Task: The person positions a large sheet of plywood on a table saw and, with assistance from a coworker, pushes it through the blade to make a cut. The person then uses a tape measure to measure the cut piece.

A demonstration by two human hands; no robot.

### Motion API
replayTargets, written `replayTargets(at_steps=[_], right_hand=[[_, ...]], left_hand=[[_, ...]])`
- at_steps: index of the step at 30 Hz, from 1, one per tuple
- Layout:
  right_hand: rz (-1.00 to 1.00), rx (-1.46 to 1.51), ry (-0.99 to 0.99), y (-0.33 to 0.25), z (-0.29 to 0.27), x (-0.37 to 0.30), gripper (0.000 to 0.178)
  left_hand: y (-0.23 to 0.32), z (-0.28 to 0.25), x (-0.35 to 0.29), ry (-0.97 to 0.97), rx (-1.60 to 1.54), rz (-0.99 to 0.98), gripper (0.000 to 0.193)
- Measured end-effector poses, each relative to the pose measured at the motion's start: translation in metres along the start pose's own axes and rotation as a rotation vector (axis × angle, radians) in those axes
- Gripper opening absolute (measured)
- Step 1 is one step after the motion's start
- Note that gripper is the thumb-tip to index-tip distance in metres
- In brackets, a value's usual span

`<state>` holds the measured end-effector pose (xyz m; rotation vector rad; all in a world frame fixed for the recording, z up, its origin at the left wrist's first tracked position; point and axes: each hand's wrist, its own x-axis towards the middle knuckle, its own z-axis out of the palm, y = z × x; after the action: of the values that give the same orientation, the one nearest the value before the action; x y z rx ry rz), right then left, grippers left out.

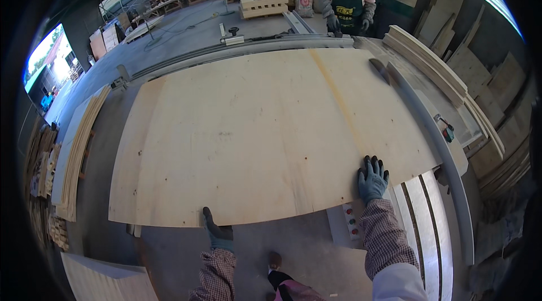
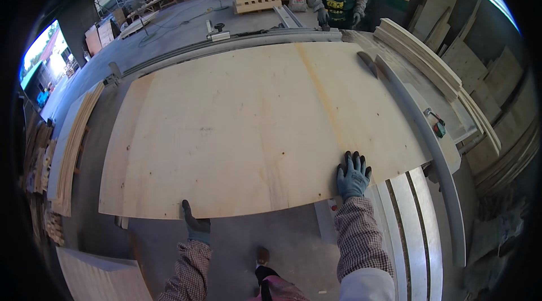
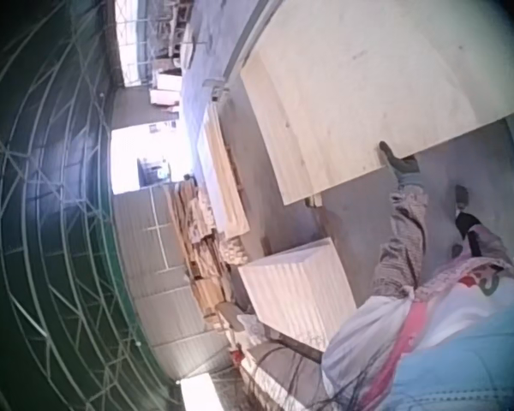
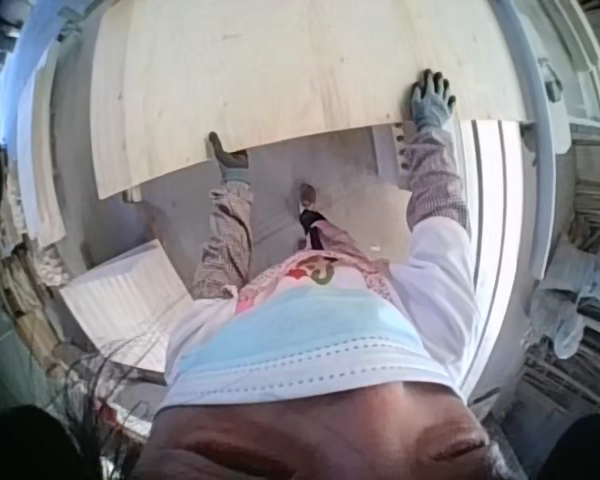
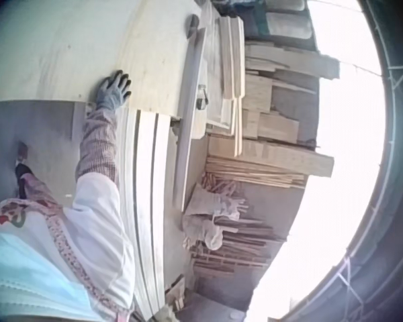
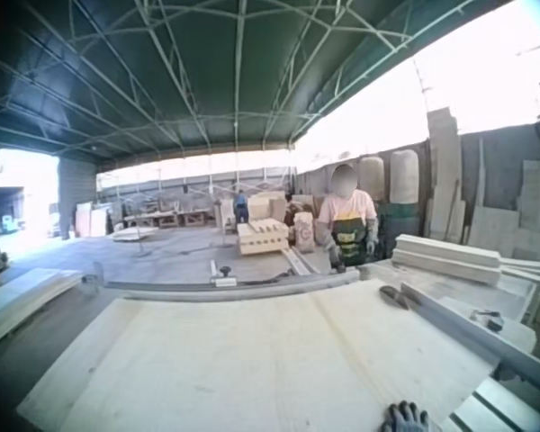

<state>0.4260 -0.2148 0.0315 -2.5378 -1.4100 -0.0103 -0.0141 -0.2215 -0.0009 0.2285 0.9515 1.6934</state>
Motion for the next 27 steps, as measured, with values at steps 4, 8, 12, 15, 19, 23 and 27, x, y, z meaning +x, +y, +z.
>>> replayTargets(at_steps=[4, 8, 12, 15, 19, 23, 27], right_hand=[[0.007, 0.012, -0.025, -0.013, 0.003, 0.025, 0.055], [0.004, 0.015, -0.011, -0.02, 0.01, 0.049, 0.056], [-0.008, 0.03, -0.008, -0.03, 0.022, 0.079, 0.056], [-0.016, 0.046, -0.001, -0.039, 0.026, 0.098, 0.056], [-0.018, 0.054, -0.001, -0.046, 0.034, 0.125, 0.055], [-0.016, 0.059, -0.002, -0.06, 0.039, 0.155, 0.055], [-0.018, 0.049, 0.021, -0.065, 0.052, 0.188, 0.055]], left_hand=[[-0.004, 0.015, 0.022, 0.04, -0.001, -0.002, 0.05], [-0.014, 0.022, 0.049, 0.044, -0.028, -0.013, 0.05], [-0.021, 0.037, 0.075, 0.054, -0.003, -0.01, 0.051], [-0.023, 0.047, 0.094, 0.041, 0.022, 0.017, 0.051], [-0.028, 0.064, 0.114, 0.042, 0.034, 0.004, 0.051], [-0.031, 0.087, 0.138, 0.059, 0.038, 0.007, 0.051], [-0.041, 0.104, 0.163, -0.009, 0.038, -0.008, 0.051]])
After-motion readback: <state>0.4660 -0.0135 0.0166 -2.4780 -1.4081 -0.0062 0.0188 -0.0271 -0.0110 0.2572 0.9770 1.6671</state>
